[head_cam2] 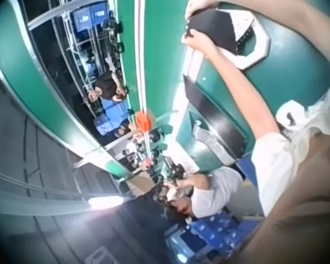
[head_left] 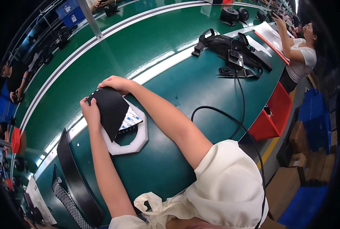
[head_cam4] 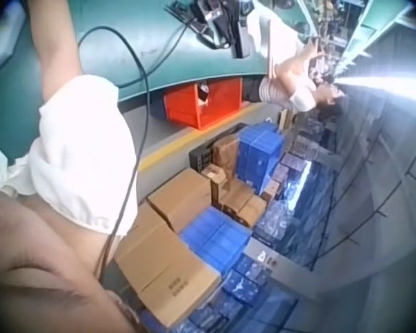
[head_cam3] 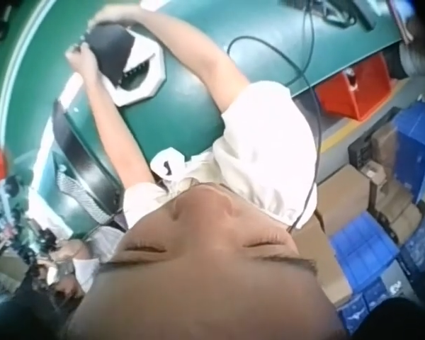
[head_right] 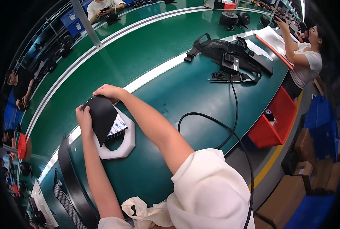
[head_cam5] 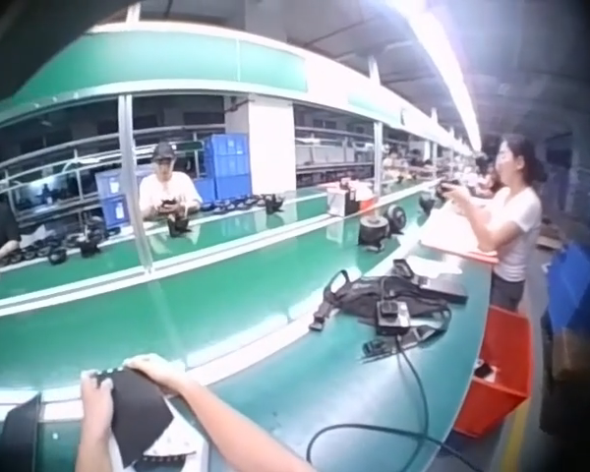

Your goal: Manually assemble various plastic parts into a housing on an assembly line.

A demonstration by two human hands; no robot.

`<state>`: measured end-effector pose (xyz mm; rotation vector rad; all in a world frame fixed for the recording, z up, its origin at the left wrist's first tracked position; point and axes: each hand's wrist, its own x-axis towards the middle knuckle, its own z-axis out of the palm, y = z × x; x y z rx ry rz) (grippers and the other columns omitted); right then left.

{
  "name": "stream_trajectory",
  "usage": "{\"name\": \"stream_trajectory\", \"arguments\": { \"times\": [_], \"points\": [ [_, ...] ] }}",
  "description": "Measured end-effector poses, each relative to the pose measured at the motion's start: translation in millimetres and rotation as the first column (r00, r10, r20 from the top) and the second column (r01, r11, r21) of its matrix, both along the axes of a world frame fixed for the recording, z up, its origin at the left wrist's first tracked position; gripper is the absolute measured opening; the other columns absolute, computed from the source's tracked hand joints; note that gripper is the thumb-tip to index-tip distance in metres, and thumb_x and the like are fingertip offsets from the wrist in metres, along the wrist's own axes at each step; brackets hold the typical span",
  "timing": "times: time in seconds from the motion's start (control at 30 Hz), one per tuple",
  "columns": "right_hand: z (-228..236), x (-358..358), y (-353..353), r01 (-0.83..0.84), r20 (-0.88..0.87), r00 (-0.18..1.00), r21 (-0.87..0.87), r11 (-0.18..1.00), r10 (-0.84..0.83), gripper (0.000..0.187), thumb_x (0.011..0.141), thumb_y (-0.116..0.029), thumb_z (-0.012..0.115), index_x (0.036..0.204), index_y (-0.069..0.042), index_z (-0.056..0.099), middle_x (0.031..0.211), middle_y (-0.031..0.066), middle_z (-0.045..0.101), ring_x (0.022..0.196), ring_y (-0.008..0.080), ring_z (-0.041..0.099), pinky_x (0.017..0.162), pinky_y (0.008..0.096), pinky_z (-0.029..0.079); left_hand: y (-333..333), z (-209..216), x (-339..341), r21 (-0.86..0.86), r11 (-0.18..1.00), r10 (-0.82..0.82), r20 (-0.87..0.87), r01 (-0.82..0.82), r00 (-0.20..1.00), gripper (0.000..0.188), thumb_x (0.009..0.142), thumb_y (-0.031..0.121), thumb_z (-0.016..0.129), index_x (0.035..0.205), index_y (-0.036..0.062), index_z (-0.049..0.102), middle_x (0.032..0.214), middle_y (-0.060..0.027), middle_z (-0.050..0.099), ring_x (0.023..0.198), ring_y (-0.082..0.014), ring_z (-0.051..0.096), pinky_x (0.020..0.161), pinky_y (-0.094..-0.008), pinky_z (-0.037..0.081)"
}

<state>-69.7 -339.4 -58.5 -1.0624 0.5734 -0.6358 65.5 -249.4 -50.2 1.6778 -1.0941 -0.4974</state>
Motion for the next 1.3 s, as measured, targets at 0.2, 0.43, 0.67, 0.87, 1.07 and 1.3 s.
{"name": "stream_trajectory", "arguments": {
  "times": [0.2,0.43,0.67,0.87,1.07,1.3],
  "points": [
    [5.9,1.3,1.1,0.000,0.018,1.000,-0.009,1.000,0.000,0.025,0.080,-0.018,0.052,0.095,0.000,0.058,0.093,0.0082,0.058,0.077,0.0149,0.057,0.065,0.0265,0.048,-5.8,-1.4,5.8,0.010,1.000,0.007,0.078,-0.008,0.997,0.036,0.078,0.018,0.051,0.108,-0.0005,0.040,0.100,-0.0200,0.052,0.092,-0.0289,0.051,0.082,-0.0331,0.038],
    [2.7,-0.1,-1.7,-0.010,0.003,1.000,0.008,1.000,0.010,0.024,0.080,-0.018,0.051,0.096,-0.001,0.058,0.093,0.0084,0.058,0.079,0.0151,0.057,0.065,0.0273,0.048,-0.3,6.1,-2.6,0.033,0.999,0.015,0.087,-0.017,0.996,0.037,0.078,0.019,0.050,0.108,-0.0003,0.039,0.103,-0.0211,0.051,0.094,-0.0302,0.051,0.082,-0.0335,0.037],
    [1.6,2.0,-1.2,0.001,0.037,0.999,-0.035,0.999,0.000,0.025,0.080,-0.017,0.051,0.096,0.000,0.058,0.094,0.0085,0.058,0.081,0.0158,0.057,0.066,0.0290,0.048,-2.8,3.9,0.8,0.021,1.000,0.005,0.112,-0.007,0.994,0.038,0.078,0.019,0.051,0.108,-0.0013,0.039,0.104,-0.0217,0.050,0.095,-0.0296,0.050,0.082,-0.0336,0.037],
    [0.6,2.4,-2.8,-0.017,0.047,0.999,-0.030,0.999,0.019,0.025,0.080,-0.017,0.051,0.097,0.001,0.058,0.095,0.0082,0.058,0.081,0.0158,0.057,0.066,0.0288,0.048,-0.5,8.6,-1.4,0.051,0.998,0.025,0.148,-0.033,0.989,0.038,0.078,0.018,0.051,0.108,-0.0014,0.039,0.104,-0.0211,0.050,0.095,-0.0285,0.050,0.083,-0.0324,0.037],
    [2.7,2.0,-0.1,-0.009,0.030,1.000,0.017,1.000,0.009,0.026,0.080,-0.018,0.052,0.098,0.000,0.057,0.094,0.0085,0.058,0.080,0.0158,0.057,0.066,0.0285,0.048,1.7,6.6,0.1,0.019,1.000,-0.014,0.072,0.012,0.997,0.038,0.079,0.018,0.051,0.109,-0.0009,0.039,0.104,-0.0211,0.049,0.095,-0.0285,0.050,0.083,-0.0325,0.037],
    [1.1,-7.9,-1.3,-0.004,0.032,0.999,0.016,1.000,0.003,0.025,0.079,-0.018,0.053,0.096,0.000,0.058,0.090,0.0091,0.058,0.078,0.0154,0.057,0.065,0.0282,0.048,0.8,6.7,-9.9,0.035,0.999,-0.020,0.035,0.019,0.999,0.038,0.079,0.018,0.051,0.110,-0.0003,0.038,0.104,-0.0207,0.050,0.093,-0.0273,0.050,0.083,-0.0323,0.037]
  ]
}}
